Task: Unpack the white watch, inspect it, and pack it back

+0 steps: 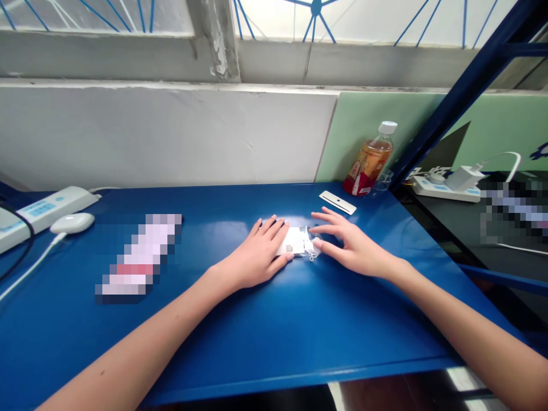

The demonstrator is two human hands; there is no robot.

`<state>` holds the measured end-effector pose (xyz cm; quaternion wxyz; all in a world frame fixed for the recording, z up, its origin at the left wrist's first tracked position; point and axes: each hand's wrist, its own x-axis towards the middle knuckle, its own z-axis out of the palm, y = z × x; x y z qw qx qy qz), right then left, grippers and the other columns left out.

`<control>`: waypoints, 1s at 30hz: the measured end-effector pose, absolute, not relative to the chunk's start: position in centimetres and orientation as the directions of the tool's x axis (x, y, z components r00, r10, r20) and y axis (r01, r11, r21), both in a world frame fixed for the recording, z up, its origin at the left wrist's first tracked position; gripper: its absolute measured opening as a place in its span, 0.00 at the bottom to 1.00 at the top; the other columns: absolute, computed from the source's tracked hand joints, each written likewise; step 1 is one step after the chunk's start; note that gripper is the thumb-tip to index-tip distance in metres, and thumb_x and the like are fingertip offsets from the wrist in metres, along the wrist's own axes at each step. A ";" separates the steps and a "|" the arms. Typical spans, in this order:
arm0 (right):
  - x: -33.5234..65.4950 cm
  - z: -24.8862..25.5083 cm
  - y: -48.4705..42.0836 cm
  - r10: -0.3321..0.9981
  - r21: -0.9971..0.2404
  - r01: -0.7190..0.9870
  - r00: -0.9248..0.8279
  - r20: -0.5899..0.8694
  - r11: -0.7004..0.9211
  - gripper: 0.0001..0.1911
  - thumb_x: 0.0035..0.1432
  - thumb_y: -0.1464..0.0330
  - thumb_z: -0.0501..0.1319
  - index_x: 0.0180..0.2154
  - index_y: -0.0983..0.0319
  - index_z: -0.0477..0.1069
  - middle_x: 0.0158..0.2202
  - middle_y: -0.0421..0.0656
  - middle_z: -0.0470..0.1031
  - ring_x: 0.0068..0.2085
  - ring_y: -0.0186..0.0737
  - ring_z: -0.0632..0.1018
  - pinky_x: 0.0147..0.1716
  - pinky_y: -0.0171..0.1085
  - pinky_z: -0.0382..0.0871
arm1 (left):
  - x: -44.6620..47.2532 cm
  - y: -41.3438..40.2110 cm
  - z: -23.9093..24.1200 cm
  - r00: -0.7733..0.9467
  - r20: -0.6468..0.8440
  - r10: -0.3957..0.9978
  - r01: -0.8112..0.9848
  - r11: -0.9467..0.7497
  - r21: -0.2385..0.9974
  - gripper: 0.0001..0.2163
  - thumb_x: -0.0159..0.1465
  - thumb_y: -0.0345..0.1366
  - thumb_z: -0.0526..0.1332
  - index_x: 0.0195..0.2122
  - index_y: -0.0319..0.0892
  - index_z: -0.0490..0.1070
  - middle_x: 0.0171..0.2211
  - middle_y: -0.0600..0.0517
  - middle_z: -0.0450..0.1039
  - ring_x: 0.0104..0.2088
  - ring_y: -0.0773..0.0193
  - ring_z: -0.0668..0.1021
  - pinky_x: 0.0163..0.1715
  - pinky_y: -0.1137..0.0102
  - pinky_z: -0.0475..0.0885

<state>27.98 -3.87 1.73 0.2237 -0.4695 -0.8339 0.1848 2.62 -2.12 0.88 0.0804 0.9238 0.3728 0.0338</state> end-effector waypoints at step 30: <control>26.3 1.3 -5.7 0.718 -0.303 0.655 -0.663 0.212 0.693 0.30 0.67 0.62 0.55 0.65 0.71 0.58 0.65 0.59 0.63 0.68 0.57 0.59 0.62 0.56 0.64 | 2.7 -2.4 0.5 0.729 0.036 0.684 0.673 -0.725 0.145 0.29 0.73 0.47 0.44 0.68 0.30 0.49 0.69 0.35 0.51 0.70 0.47 0.51 0.66 0.56 0.51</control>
